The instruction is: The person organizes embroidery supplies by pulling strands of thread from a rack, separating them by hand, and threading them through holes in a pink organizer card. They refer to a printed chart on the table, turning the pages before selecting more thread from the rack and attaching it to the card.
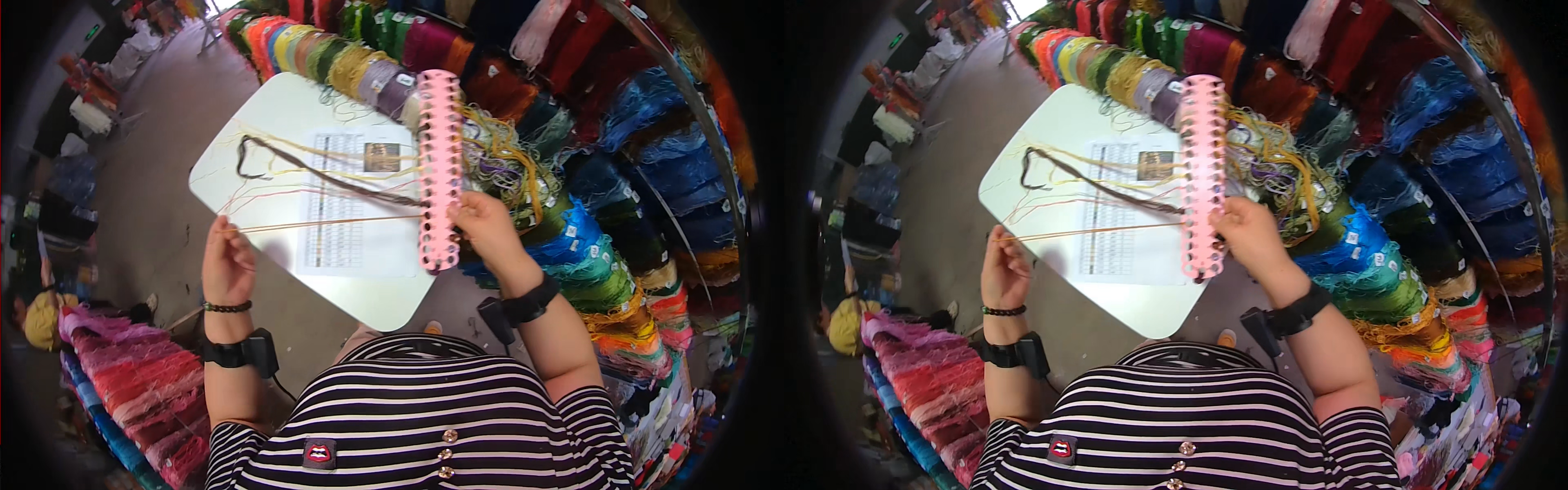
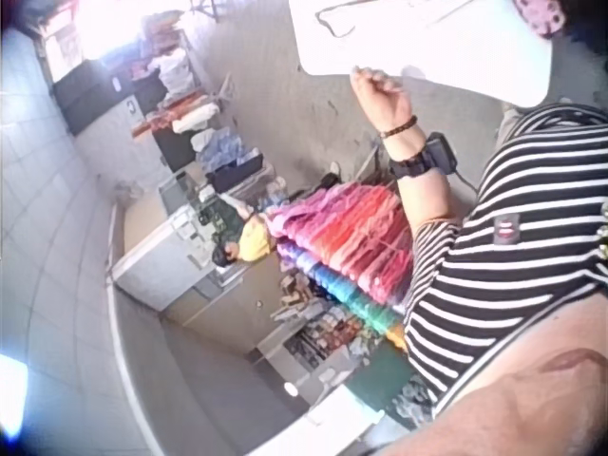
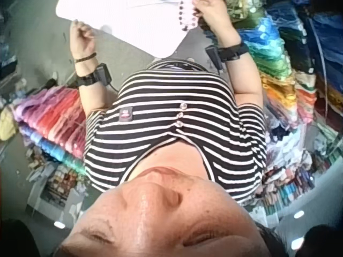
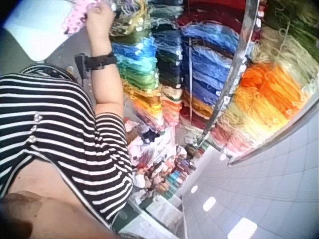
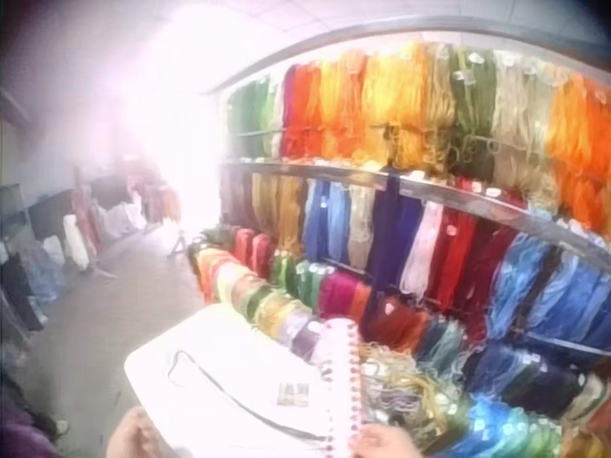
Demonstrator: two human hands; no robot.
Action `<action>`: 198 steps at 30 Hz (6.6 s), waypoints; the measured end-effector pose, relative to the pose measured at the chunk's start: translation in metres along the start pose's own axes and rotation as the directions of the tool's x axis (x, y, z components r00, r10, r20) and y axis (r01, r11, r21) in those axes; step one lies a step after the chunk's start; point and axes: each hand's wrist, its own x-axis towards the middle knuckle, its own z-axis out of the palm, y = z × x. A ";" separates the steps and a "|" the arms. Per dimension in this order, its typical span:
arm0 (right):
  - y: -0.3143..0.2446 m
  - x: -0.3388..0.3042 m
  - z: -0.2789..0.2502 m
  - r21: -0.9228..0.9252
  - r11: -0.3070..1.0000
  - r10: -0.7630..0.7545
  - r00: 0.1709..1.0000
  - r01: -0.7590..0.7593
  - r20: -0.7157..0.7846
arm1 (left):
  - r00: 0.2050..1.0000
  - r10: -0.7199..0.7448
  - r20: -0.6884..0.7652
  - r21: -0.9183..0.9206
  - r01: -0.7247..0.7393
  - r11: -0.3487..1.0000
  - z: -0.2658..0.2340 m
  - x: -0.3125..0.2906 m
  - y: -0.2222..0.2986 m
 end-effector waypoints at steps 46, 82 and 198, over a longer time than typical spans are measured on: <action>-0.084 0.009 -0.015 -0.715 0.581 -0.508 0.859 0.388 0.053 | 0.332 0.900 -0.282 0.845 -0.358 0.397 -0.151 -0.213 0.129; -0.142 -0.100 -0.052 -0.653 0.679 -0.434 0.901 0.335 0.011 | 0.938 0.216 0.272 0.722 -0.347 0.598 0.130 -0.063 -0.031; -0.135 -0.072 -0.326 -0.518 0.795 -0.602 0.309 0.316 -0.736 | 0.984 0.152 0.092 0.980 -0.116 0.159 0.137 -0.076 -0.056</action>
